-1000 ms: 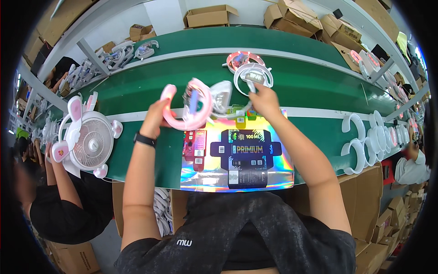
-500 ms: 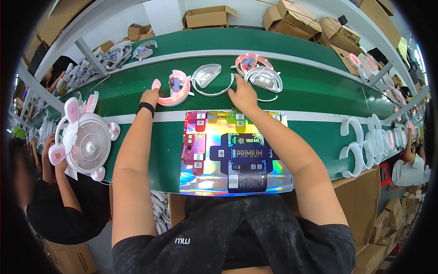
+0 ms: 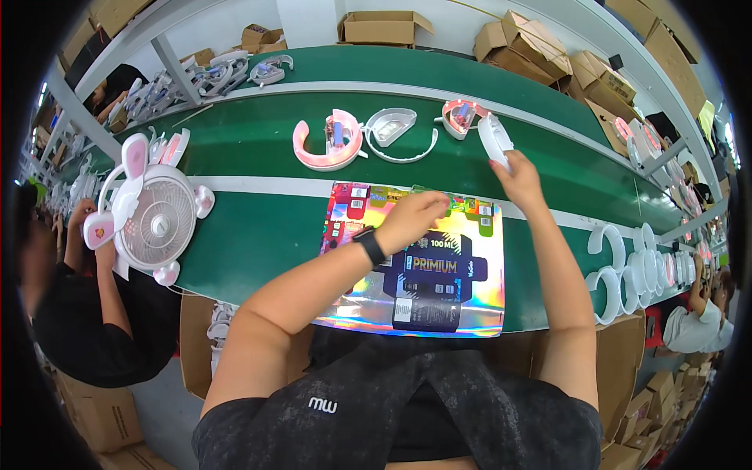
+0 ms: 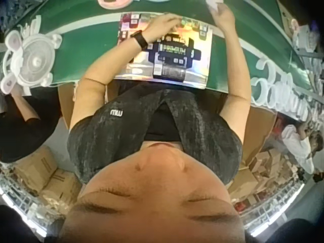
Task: Assembling LED light strips and internal wiring into plastic headband frames at a factory workstation.
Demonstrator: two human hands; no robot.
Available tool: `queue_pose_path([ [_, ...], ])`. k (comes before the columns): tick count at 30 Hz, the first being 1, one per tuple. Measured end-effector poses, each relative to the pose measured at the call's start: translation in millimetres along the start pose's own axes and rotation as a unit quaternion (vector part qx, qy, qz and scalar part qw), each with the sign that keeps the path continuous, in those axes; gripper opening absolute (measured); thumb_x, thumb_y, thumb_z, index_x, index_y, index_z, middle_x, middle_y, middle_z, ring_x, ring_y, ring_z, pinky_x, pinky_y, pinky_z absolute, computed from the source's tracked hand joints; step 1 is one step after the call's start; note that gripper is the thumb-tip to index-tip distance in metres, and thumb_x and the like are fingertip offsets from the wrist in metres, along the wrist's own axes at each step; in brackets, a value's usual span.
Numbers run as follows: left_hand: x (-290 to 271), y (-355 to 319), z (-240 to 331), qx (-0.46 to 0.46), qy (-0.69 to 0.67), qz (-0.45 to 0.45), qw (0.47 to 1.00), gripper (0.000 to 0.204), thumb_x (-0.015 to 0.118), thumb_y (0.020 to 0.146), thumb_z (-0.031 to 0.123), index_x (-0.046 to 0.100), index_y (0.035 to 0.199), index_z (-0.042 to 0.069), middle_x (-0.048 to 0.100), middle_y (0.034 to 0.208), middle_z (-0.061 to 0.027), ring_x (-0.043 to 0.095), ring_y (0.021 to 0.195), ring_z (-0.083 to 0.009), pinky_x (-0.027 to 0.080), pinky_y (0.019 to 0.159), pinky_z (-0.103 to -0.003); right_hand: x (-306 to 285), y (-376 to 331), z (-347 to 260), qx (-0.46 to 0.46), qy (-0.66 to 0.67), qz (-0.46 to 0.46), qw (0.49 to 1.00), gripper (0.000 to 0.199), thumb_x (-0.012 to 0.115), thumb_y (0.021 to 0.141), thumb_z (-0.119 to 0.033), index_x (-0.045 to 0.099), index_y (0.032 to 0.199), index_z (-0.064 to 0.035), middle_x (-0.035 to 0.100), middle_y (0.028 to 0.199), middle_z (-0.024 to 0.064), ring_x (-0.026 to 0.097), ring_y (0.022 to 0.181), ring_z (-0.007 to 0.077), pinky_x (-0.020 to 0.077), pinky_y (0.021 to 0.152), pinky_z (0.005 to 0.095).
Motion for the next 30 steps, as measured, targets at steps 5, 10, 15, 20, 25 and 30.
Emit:
queue_pose_path([
  [5,20,63,-11,0.135,0.271,0.113,0.946,0.036,0.058,0.091,0.011,0.058,0.127,0.004,0.066,0.103,-0.0133,0.066,0.088,-0.0295,0.054,0.079,-0.042,-84,-43,-31,-0.031,-0.016,-0.118,0.992,0.029,0.073,0.084,-0.027,0.07,0.094,-0.0001,0.068,0.096,0.0187,0.065,0.085,0.0384,0.051,0.077,0.0426],
  [10,50,121,-14,0.155,0.499,0.094,0.847,0.049,0.057,0.082,0.001,0.057,0.13,0.009,0.04,0.149,-0.0202,0.038,0.139,-0.0419,0.046,0.103,-0.045,-142,-79,-10,0.024,-0.066,-0.157,0.985,0.027,0.075,0.08,-0.023,0.07,0.093,0.0003,0.069,0.092,0.0188,0.065,0.084,0.0381,0.0512,0.076,0.0426],
  [15,88,158,-21,0.214,0.605,-0.017,0.767,0.031,0.056,0.09,0.018,0.066,0.119,0.013,0.04,0.152,-0.0177,0.029,0.147,-0.0382,0.031,0.112,-0.059,-157,-118,25,0.057,-0.053,-0.124,0.989,0.028,0.077,0.079,-0.023,0.07,0.095,-0.0001,0.069,0.093,0.019,0.066,0.085,0.0384,0.0514,0.074,0.0431],
  [20,115,124,20,0.259,0.559,-0.11,0.78,0.025,0.067,0.084,0.02,0.07,0.107,0.01,0.051,0.138,-0.0229,0.045,0.135,-0.0385,0.04,0.107,-0.052,-164,-146,28,0.014,-0.192,-0.052,0.98,0.026,0.078,0.076,-0.019,0.065,0.087,0.0003,0.069,0.103,0.0181,0.066,0.092,0.038,0.0526,0.077,0.0441],
  [25,70,-26,77,0.355,0.534,-0.084,0.763,0.019,0.073,0.079,0.021,0.067,0.088,0.005,0.046,0.141,-0.0278,0.051,0.128,-0.0419,0.045,0.104,-0.047,-161,-192,11,-0.025,-0.167,-0.122,0.978,0.023,0.079,0.073,-0.016,0.063,0.079,-0.0011,0.066,0.116,0.0169,0.064,0.101,0.0373,0.0527,0.085,0.0449],
  [30,-2,-140,67,0.235,0.56,-0.067,0.792,0.025,0.079,0.075,0.021,0.061,0.075,0.003,0.042,0.149,-0.0214,0.038,0.14,-0.0398,0.031,0.112,-0.058,-96,-229,-76,-0.19,-0.064,-0.246,0.948,0.014,0.072,0.074,-0.013,0.064,0.077,-0.0029,0.061,0.125,0.0184,0.057,0.117,0.0367,0.044,0.102,0.0488],
])
Point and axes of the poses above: each hand's wrist, its own y-axis towards the middle knuckle, its own x-axis out of the palm, z = x × y, the point moved 5 cm from there along y, towards the middle knuckle
